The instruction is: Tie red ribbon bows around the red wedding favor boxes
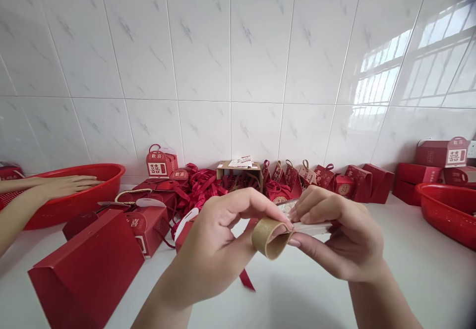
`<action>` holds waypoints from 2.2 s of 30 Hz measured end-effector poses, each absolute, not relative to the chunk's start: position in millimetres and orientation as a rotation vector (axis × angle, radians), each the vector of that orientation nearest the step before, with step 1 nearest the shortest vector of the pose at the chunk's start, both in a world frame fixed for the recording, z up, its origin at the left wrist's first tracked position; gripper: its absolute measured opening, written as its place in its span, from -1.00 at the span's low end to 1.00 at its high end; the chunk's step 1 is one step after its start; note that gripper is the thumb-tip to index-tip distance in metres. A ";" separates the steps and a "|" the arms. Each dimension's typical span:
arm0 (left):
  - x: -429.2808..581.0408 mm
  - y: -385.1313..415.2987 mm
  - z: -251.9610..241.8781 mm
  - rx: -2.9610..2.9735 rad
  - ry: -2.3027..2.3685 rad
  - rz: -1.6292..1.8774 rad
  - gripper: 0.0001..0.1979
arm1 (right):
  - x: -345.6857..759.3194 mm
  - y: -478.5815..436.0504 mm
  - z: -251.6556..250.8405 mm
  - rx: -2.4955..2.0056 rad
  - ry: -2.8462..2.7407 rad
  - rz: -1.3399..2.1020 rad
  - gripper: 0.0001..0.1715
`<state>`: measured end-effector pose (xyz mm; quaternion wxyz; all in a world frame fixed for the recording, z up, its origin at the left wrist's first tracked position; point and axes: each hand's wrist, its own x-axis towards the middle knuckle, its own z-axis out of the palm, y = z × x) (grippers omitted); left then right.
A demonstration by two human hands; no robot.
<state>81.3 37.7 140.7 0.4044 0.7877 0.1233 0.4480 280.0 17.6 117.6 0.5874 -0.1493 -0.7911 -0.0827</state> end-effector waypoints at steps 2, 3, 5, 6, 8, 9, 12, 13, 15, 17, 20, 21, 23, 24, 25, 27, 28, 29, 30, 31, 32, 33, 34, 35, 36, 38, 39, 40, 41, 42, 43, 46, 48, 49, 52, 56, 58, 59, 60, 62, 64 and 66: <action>78.5 39.9 139.6 2.018 0.252 1.134 -0.88 | 278.6 16.4 118.4 -0.333 -1.820 -0.233 -0.73; 77.1 41.0 139.4 2.033 0.204 1.142 -0.85 | 277.9 15.7 118.8 -0.323 -1.806 -0.258 -0.73; 75.2 42.6 139.7 2.060 0.087 1.166 -0.82 | 276.5 14.3 119.7 -0.294 -1.784 -0.301 -0.73; 74.9 43.0 140.2 2.069 0.027 1.181 -0.81 | 276.0 13.6 120.2 -0.274 -1.777 -0.318 -0.73; 74.9 42.1 141.5 2.073 -0.058 1.207 -0.80 | 275.7 12.4 121.1 -0.238 -1.768 -0.349 -0.74; 75.0 41.0 142.1 2.072 -0.069 1.212 -0.79 | 275.9 11.9 121.5 -0.227 -1.768 -0.360 -0.73; 74.4 36.3 142.7 2.102 0.024 1.179 -0.67 | 276.9 10.6 122.4 -0.225 -1.775 -0.352 -0.73; 73.8 34.9 142.4 2.132 0.070 1.157 -0.63 | 277.2 10.3 122.6 -0.228 -1.780 -0.340 -0.73; 72.4 32.9 141.3 2.186 0.127 1.126 -0.60 | 277.7 9.8 122.8 -0.234 -1.781 -0.323 -0.73; 71.6 32.0 140.0 2.198 0.132 1.121 -0.61 | 278.2 9.4 122.8 -0.233 -1.783 -0.327 -0.73; 71.8 30.9 139.0 2.139 0.148 1.084 -0.64 | 280.1 8.9 122.2 -0.229 -1.787 -0.357 -0.75; 72.2 30.5 139.2 2.111 0.175 1.071 -0.65 | 280.7 8.7 121.9 -0.230 -1.789 -0.369 -0.74; 72.9 29.8 140.0 2.072 0.230 1.032 -0.70 | 281.2 8.6 120.8 -0.240 -1.784 -0.387 -0.73; 73.3 29.7 140.7 2.061 0.249 1.017 -0.72 | 280.6 8.8 120.3 -0.245 -1.774 -0.397 -0.73; 73.5 30.0 141.3 2.057 0.262 1.002 -0.74 | 279.5 9.1 119.7 -0.248 -1.763 -0.408 -0.74; 74.0 31.9 142.0 2.092 0.283 0.991 -0.76 | 275.4 10.6 118.5 -0.256 -1.734 -0.434 -0.76; 74.3 33.5 141.7 2.130 0.294 1.026 -0.75 | 272.9 11.7 117.8 -0.257 -1.715 -0.447 -0.77; 74.8 35.4 141.0 2.178 0.305 1.090 -0.74 | 270.2 12.9 117.2 -0.260 -1.693 -0.448 -0.76; 75.4 37.7 139.8 2.236 0.310 1.173 -0.72 | 267.7 14.1 116.6 -0.275 -1.671 -0.426 -0.75; 76.1 40.0 138.2 2.295 0.320 1.269 -0.69 | 265.5 15.3 116.1 -0.312 -1.648 -0.377 -0.74; 76.9 42.4 136.2 2.349 0.336 1.365 -0.66 | 263.9 16.3 115.7 -0.375 -1.625 -0.305 -0.74; 77.8 44.6 134.2 2.400 0.369 1.437 -0.63 | 263.0 17.2 115.6 -0.455 -1.607 -0.220 -0.75; 78.7 46.6 132.2 2.445 0.413 1.485 -0.61 | 262.6 17.9 115.6 -0.541 -1.594 -0.136 -0.75; 79.5 48.3 130.5 2.487 0.454 1.521 -0.59 | 262.7 18.5 115.9 -0.616 -1.595 -0.068 -0.74; 80.2 49.8 129.0 2.526 0.491 1.545 -0.58 | 263.1 19.1 116.4 -0.671 -1.609 -0.024 -0.74; 81.2 52.3 127.3 2.598 0.522 1.579 -0.57 | 264.2 20.0 117.6 -0.720 -1.664 -0.007 -0.78; 81.5 53.4 126.9 2.633 0.522 1.596 -0.57 | 264.5 20.5 118.0 -0.731 -1.692 -0.018 -0.84; 81.8 54.3 126.8 2.665 0.513 1.611 -0.57 | 264.5 21.0 118.3 -0.743 -1.713 -0.031 -0.90; 82.0 55.0 126.9 2.688 0.503 1.621 -0.57 | 264.2 21.4 118.2 -0.749 -1.725 -0.044 -0.93; 82.2 55.6 127.1 2.698 0.494 1.621 -0.59 | 263.5 21.9 117.9 -0.748 -1.729 -0.055 -0.94; 82.4 55.9 127.5 2.691 0.490 1.612 -0.60 | 262.6 22.4 117.4 -0.742 -1.729 -0.067 -0.95; 82.6 55.0 128.9 2.606 0.540 1.545 -0.67 | 258.9 24.0 115.2 -0.696 -1.697 -0.152 -0.95; 82.4 53.0 130.2 2.527 0.598 1.468 -0.73 | 256.2 25.3 113.9 -0.639 -1.673 -0.239 -0.89; 82.2 51.9 130.9 2.488 0.626 1.426 -0.76 | 255.0 26.1 113.4 -0.609 -1.666 -0.275 -0.87; 82.7 49.0 132.3 2.366 0.708 1.306 -0.83 | 252.3 28.5 112.4 -0.560 -1.670 -0.318 -0.83; 87.4 49.4 131.7 2.226 0.755 1.266 -0.85 | 250.7 31.1 112.0 -0.617 -1.658 -0.292 -0.85; 89.1 51.0 131.2 2.158 0.754 1.285 -0.82 | 250.6 32.3 112.0 -0.651 -1.635 -0.259 -0.88; 89.0 52.0 131.2 2.128 0.749 1.293 -0.79 | 250.7 32.9 112.0 -0.668 -1.623 -0.234 -0.90; 88.0 52.9 131.5 2.110 0.740 1.291 -0.77 | 251.0 33.8 112.0 -0.687 -1.613 -0.198 -0.91; 83.8 54.9 133.3 2.108 0.733 1.243 -0.77 | 252.0 36.1 111.8 -0.741 -1.600 -0.071 -0.93; 78.3 56.8 136.3 2.121 0.734 1.176 -0.80 | 253.2 38.9 111.2 -0.805 -1.588 0.120 -0.89; 74.1 58.6 140.0 2.103 0.742 1.162 -0.84 | 254.0 41.7 110.3 -0.843 -1.557 0.325 -0.82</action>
